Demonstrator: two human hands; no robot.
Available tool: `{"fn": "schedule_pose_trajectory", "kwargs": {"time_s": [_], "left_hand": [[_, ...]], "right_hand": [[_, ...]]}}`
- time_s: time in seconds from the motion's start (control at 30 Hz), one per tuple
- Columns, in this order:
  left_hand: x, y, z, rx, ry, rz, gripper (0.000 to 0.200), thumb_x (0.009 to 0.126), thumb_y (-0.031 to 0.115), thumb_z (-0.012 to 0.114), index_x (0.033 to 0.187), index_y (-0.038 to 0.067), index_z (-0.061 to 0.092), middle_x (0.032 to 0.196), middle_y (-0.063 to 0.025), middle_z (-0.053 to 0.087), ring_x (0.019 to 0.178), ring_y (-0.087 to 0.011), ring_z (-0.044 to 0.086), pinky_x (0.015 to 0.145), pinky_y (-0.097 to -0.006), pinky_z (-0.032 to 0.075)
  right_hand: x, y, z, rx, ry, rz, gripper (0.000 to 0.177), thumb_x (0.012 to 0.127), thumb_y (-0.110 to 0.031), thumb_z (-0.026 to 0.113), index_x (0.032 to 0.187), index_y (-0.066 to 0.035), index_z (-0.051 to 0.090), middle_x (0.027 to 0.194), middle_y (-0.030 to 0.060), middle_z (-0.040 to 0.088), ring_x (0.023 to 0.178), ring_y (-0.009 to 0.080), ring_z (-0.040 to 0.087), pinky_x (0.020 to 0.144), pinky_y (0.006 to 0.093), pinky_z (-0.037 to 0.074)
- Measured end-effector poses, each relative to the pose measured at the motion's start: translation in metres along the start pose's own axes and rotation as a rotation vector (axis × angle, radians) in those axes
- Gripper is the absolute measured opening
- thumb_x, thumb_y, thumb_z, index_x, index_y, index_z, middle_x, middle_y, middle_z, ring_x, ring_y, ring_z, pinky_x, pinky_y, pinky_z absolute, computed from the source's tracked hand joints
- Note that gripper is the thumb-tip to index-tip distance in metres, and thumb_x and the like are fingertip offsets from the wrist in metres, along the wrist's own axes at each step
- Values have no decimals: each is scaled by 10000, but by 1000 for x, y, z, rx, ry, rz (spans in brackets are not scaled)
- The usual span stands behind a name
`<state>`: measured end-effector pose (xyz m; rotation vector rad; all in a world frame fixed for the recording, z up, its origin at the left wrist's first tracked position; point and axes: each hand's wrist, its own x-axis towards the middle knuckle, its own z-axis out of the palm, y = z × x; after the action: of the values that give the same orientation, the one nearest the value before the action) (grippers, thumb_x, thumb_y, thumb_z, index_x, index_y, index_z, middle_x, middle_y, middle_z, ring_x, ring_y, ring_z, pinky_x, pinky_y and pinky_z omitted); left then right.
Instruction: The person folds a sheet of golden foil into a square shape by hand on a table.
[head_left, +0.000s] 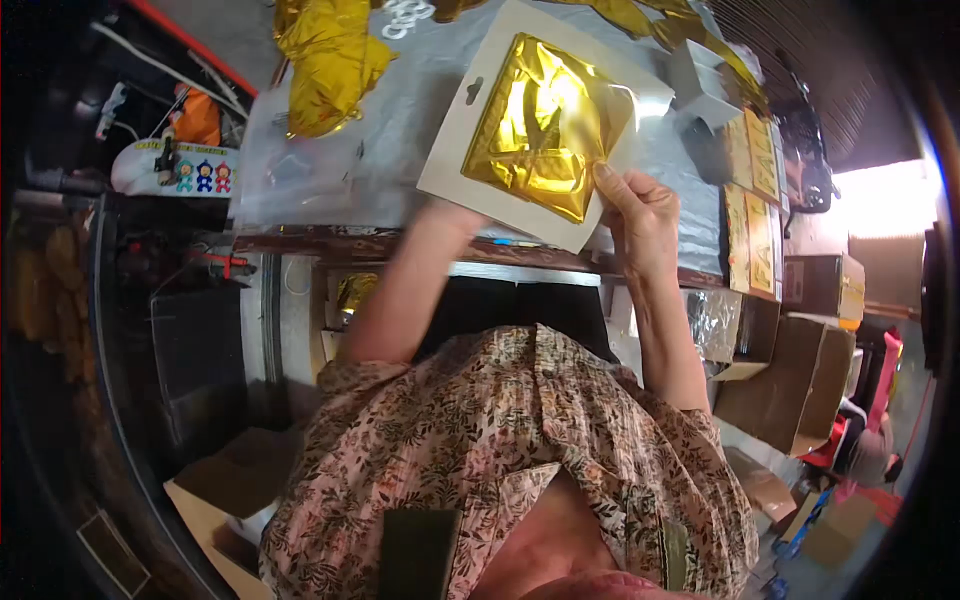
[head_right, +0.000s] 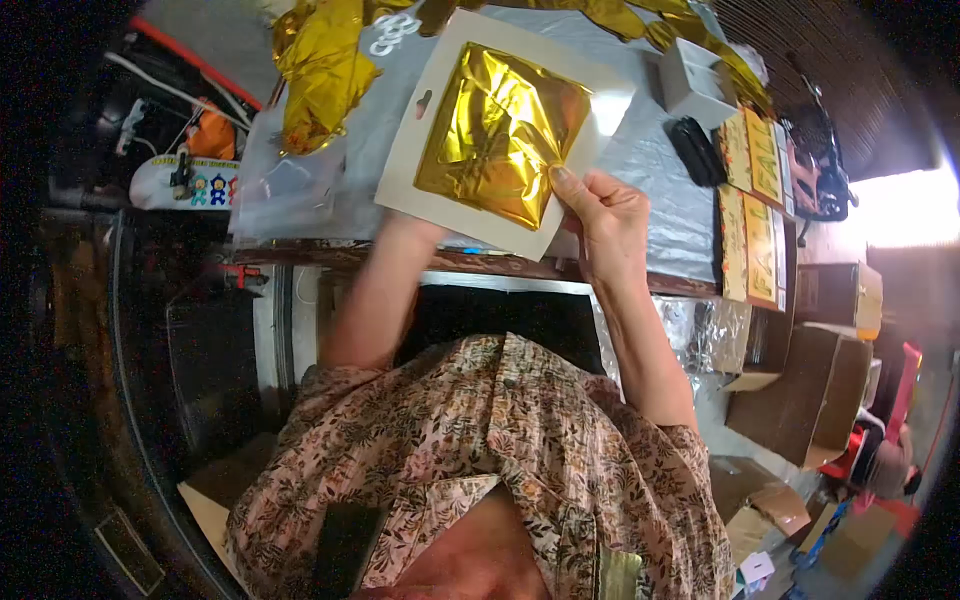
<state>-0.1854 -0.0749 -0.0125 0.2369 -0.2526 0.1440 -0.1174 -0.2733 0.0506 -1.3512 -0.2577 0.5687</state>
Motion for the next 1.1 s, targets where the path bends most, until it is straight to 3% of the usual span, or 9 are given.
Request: {"fn": "schedule_pose_trajectory", "kwargs": {"time_s": [0.17,0.23,0.5,0.53,0.57,0.63,0.67,0.8,1.1], "left_hand": [[11,49,37,448,138,-143,630,1068,490,520,1438,-21,522,1377,-123,628,1226,-200,631,1050,-358,519],[12,47,57,1084,505,-134,537,1051,378,611,1391,-34,555,1329,-111,651,1182,-169,653,1025,-333,531],[19,45,22,703,281,-241,447,1034,313,657,1353,8,584,1282,-67,671,1165,-150,664,1008,-333,551],[21,43,20,633,267,-254,445,1033,320,657,1354,19,587,1280,-62,672,1168,-154,664,1015,-345,551],[22,42,18,638,260,-256,445,1033,320,657,1354,19,587,1280,-62,672,1168,-154,664,1015,-345,551],[24,37,14,673,291,-239,467,1042,351,639,1380,37,572,1304,-63,660,1188,-165,653,1021,-366,550],[25,33,17,677,289,-236,467,1042,351,639,1380,37,572,1304,-63,660,1188,-165,653,1021,-366,550],[22,25,20,713,258,-228,479,1044,345,638,1418,64,533,1352,-60,633,1214,-162,634,1023,-364,551],[21,26,13,790,319,-171,534,1025,364,666,1408,8,557,1345,-79,642,1234,-172,618,1052,-374,515]], "right_hand": [[1,0,-17,-63,-8,-22,194,957,-165,756,875,10,743,778,28,700,617,65,558,589,233,448],[2,-1,-17,-72,-20,-27,212,958,-182,760,884,16,745,783,27,698,636,61,569,597,237,458],[15,8,-43,-688,258,-605,462,827,-289,878,1109,29,697,971,32,721,753,75,620,659,225,495],[9,3,-51,-335,10,-247,435,807,-305,894,1057,8,724,923,33,727,767,98,650,705,237,509],[13,4,-60,-333,14,-254,435,807,-305,894,1057,8,724,923,33,727,767,98,650,705,237,509],[21,10,-81,-179,-183,243,320,834,-269,876,986,-18,747,884,30,733,779,120,676,740,261,523],[13,12,-66,-52,-100,182,128,871,-198,847,850,-93,776,716,-30,691,576,29,483,519,206,330],[26,31,-78,6,-146,216,128,878,-182,842,836,-87,767,711,-41,685,529,27,437,499,205,299],[22,7,-68,-55,-198,286,156,884,-167,828,940,-38,761,851,54,759,695,112,701,641,254,567]]}}
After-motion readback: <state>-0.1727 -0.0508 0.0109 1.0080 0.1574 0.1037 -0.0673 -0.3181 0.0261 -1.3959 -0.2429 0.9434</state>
